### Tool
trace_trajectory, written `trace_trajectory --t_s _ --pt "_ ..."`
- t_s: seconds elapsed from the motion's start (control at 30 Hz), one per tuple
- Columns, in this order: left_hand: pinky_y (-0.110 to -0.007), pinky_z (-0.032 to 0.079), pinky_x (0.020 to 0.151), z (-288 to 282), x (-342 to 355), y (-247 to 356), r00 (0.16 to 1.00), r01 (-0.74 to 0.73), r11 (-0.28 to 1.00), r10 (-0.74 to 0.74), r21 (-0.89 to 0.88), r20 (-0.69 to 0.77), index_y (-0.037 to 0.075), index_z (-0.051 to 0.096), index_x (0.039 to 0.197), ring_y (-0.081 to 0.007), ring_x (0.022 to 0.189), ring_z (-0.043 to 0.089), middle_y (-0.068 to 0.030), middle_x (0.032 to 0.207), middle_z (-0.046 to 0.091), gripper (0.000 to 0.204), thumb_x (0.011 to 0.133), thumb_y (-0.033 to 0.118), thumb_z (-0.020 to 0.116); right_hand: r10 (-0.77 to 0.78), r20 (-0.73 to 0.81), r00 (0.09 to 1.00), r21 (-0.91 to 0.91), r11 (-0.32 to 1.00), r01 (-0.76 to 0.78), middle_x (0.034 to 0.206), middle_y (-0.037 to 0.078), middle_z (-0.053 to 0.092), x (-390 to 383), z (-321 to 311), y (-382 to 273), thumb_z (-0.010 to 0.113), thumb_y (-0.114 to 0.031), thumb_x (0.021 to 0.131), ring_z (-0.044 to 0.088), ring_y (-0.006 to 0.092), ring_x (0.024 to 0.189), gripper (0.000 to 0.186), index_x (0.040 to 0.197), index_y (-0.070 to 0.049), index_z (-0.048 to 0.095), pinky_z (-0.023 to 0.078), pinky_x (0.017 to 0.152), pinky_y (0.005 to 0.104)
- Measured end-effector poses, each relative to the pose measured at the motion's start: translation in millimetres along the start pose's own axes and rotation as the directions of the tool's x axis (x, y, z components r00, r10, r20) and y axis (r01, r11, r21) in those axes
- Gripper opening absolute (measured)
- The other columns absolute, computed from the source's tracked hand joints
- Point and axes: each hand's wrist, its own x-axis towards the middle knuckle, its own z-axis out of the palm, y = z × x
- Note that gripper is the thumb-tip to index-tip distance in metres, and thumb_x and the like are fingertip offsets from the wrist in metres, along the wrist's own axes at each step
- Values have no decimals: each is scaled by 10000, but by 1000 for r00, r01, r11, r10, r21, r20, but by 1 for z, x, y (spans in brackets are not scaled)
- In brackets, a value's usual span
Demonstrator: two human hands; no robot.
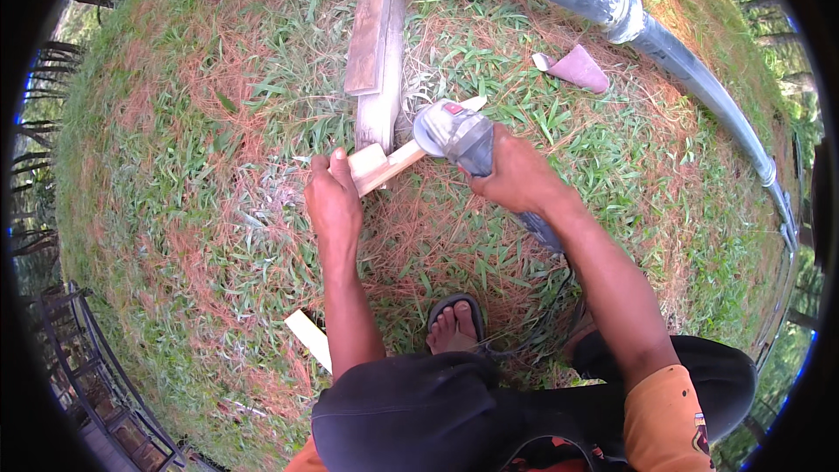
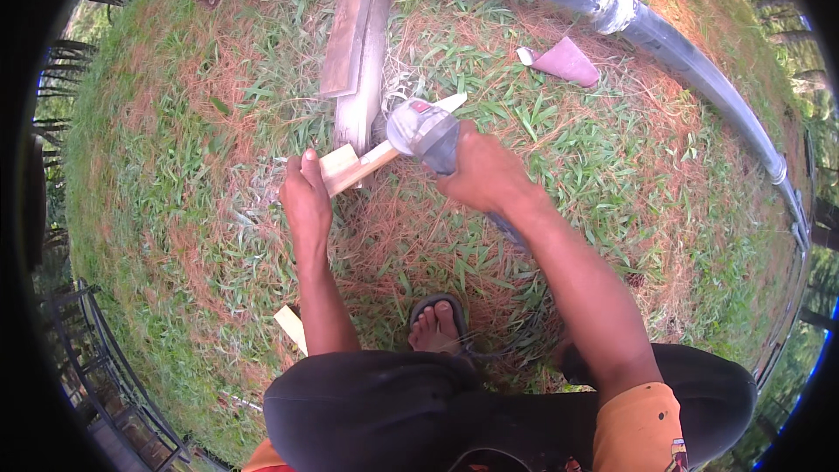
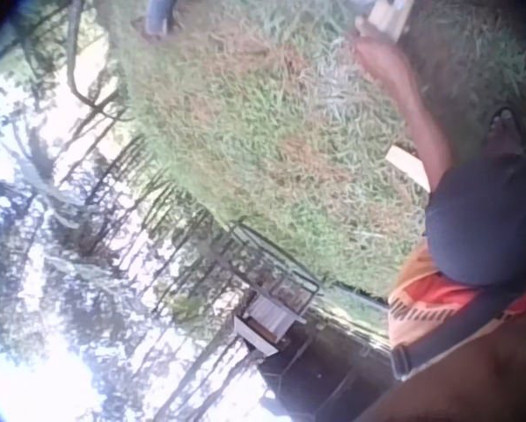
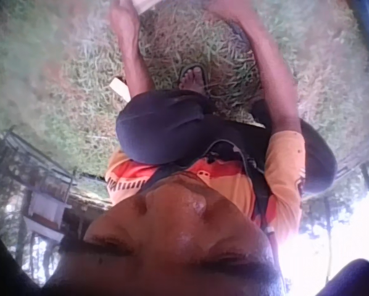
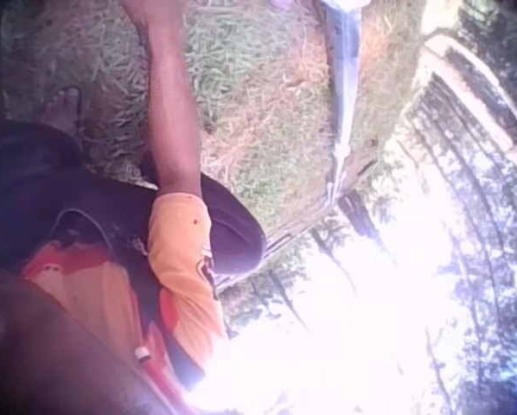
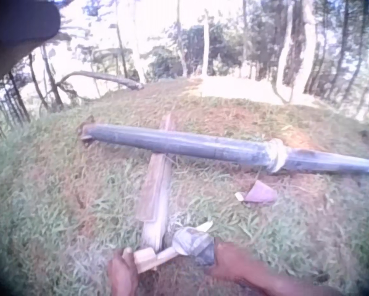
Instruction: The person shapes a piece of wood using an angle grinder while holding the wood by hand.
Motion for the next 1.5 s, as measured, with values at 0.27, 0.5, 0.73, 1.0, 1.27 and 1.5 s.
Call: trace_trajectory --t_s 0.27,0.5,0.73,1.0,1.27,1.5 --pt "-565 492 695 -2 -3 -3 999 -46 999 46 9 -29 -55 589 1043 -488 752 681 -317 773 672 441 1102 350 424 -43 39 998 16 999 42 1021 357 687 -18 12 -24 794 -285 780 695 464 995 672 1214 149 519 550 905 479" --pt "-547 473 718 7 -4 -4 999 -32 999 32 -9 -30 -35 588 1092 -458 752 664 -307 791 658 477 1100 409 414 4 -12 1000 81 997 -3 994 367 684 -15 4 -13 791 -249 757 704 473 961 726 1247 188 481 563 884 489" --pt "-566 495 710 6 -5 -14 995 -79 996 81 40 -61 -26 578 1081 -502 792 681 -316 822 682 423 1094 377 449 -1 24 1000 95 995 -2 976 367 685 -21 7 -25 795 -238 744 709 463 954 698 1208 185 492 563 877 489" --pt "-552 514 692 11 -15 -21 984 -163 986 160 -36 -73 -7 576 1086 -491 809 689 -299 869 694 347 1062 336 533 -36 -1 999 93 995 36 978 375 679 -22 12 -18 811 -244 746 704 474 949 691 1194 179 499 562 889 479" --pt "-492 515 724 16 -20 -38 927 -352 936 345 -27 -145 -14 583 1112 -451 812 682 -280 913 670 340 1056 318 539 -40 67 997 66 997 35 971 372 682 -27 22 -20 798 -253 770 699 486 949 691 1209 179 485 567 885 482" --pt "-485 515 740 17 -19 -26 946 -311 948 303 -62 -115 -10 582 1111 -441 806 676 -269 904 672 307 1050 289 551 124 -97 988 -14 992 -126 979 342 697 -11 7 2 791 -223 763 705 481 946 696 1247 157 465 577 856 514"
